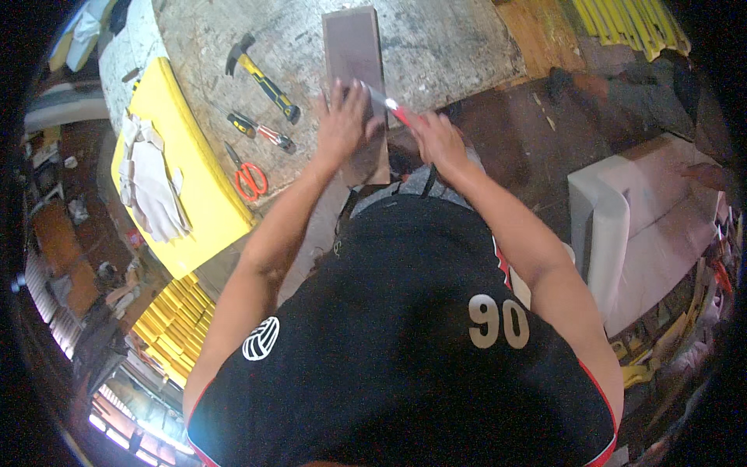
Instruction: The person sharpens a utility knife blade and a pair of scissors on a sanding block placed on a workbench. They then cut a strip of white fabric with the sharpened scissors.
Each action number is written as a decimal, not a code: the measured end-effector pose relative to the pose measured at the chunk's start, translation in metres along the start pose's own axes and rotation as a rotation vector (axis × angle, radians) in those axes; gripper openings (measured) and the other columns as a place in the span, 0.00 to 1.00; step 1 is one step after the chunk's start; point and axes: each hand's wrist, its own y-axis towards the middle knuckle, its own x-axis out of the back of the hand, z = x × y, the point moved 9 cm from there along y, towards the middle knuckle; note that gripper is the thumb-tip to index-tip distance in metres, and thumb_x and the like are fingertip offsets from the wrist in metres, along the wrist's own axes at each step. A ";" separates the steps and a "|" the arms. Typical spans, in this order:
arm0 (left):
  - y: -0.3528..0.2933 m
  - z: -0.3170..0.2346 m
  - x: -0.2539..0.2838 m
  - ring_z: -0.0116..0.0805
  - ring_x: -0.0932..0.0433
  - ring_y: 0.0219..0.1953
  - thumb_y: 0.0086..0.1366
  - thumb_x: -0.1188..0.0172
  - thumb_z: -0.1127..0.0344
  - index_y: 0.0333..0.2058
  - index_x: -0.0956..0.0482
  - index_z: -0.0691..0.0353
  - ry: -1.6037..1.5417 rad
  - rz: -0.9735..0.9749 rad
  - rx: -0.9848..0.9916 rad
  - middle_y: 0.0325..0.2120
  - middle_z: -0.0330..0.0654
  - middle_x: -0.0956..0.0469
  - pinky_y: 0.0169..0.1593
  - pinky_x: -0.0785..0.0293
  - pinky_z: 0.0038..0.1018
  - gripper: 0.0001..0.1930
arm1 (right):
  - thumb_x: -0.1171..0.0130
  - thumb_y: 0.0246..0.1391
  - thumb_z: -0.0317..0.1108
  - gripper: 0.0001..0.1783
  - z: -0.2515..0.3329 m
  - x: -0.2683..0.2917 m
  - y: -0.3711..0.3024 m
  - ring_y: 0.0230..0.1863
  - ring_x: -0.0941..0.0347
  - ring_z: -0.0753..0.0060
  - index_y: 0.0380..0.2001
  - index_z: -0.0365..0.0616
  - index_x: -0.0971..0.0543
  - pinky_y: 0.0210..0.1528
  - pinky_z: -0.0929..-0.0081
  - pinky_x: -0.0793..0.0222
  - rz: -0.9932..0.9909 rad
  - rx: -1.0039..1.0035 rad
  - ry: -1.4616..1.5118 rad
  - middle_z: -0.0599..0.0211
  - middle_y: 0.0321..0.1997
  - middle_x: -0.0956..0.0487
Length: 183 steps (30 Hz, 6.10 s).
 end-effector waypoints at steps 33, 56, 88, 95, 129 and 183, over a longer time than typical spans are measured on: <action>-0.013 0.032 0.037 0.66 0.49 0.72 0.69 0.43 0.48 0.68 0.39 0.65 -0.372 -0.226 0.236 0.70 0.55 0.40 0.71 0.53 0.61 0.37 | 0.52 0.72 0.49 0.23 -0.041 -0.040 -0.011 0.27 0.24 0.81 0.56 0.41 0.27 0.23 0.78 0.30 0.354 -0.567 1.142 0.65 0.35 0.18; -0.006 -0.021 -0.005 0.55 0.54 0.76 0.66 0.54 0.28 0.70 0.38 0.60 -0.046 -0.043 -0.010 0.72 0.45 0.42 0.71 0.61 0.66 0.46 | 0.47 0.66 0.50 0.23 -0.040 -0.016 -0.029 0.41 0.24 0.29 0.35 0.37 0.21 0.40 0.42 0.31 0.104 -0.437 0.352 0.35 0.33 0.21; -0.116 0.056 0.093 0.30 0.17 0.34 0.71 0.39 0.59 0.45 0.20 0.63 -2.133 -0.294 0.718 0.33 0.38 0.21 0.38 0.17 0.26 0.13 | 0.44 0.66 0.56 0.27 0.110 0.035 -0.031 0.19 0.42 0.87 0.50 0.43 0.18 0.20 0.83 0.50 0.768 -0.457 1.084 0.81 0.23 0.32; -0.131 0.060 0.090 0.31 0.17 0.34 0.72 0.40 0.58 0.46 0.21 0.65 -2.161 -0.336 0.708 0.34 0.39 0.21 0.39 0.15 0.26 0.15 | 0.43 0.66 0.55 0.24 0.120 0.025 -0.036 0.20 0.41 0.88 0.47 0.45 0.17 0.21 0.83 0.48 0.747 -0.459 1.029 0.81 0.24 0.31; -0.183 0.074 0.020 0.32 0.18 0.36 0.76 0.47 0.53 0.53 0.23 0.67 -1.876 -0.310 0.839 0.39 0.45 0.20 0.40 0.18 0.26 0.21 | 0.40 0.64 0.42 0.18 0.084 0.019 -0.009 0.27 0.30 0.83 0.49 0.40 0.20 0.29 0.77 0.33 0.354 -0.310 0.634 0.72 0.31 0.22; -0.062 -0.043 0.027 0.60 0.47 0.73 0.65 0.39 0.44 0.66 0.32 0.58 -0.350 -0.176 0.075 0.69 0.51 0.38 0.71 0.53 0.62 0.36 | 0.45 0.64 0.36 0.23 0.008 0.037 -0.078 0.43 0.25 0.48 0.62 0.51 0.26 0.44 0.56 0.26 0.069 -0.093 0.150 0.54 0.40 0.23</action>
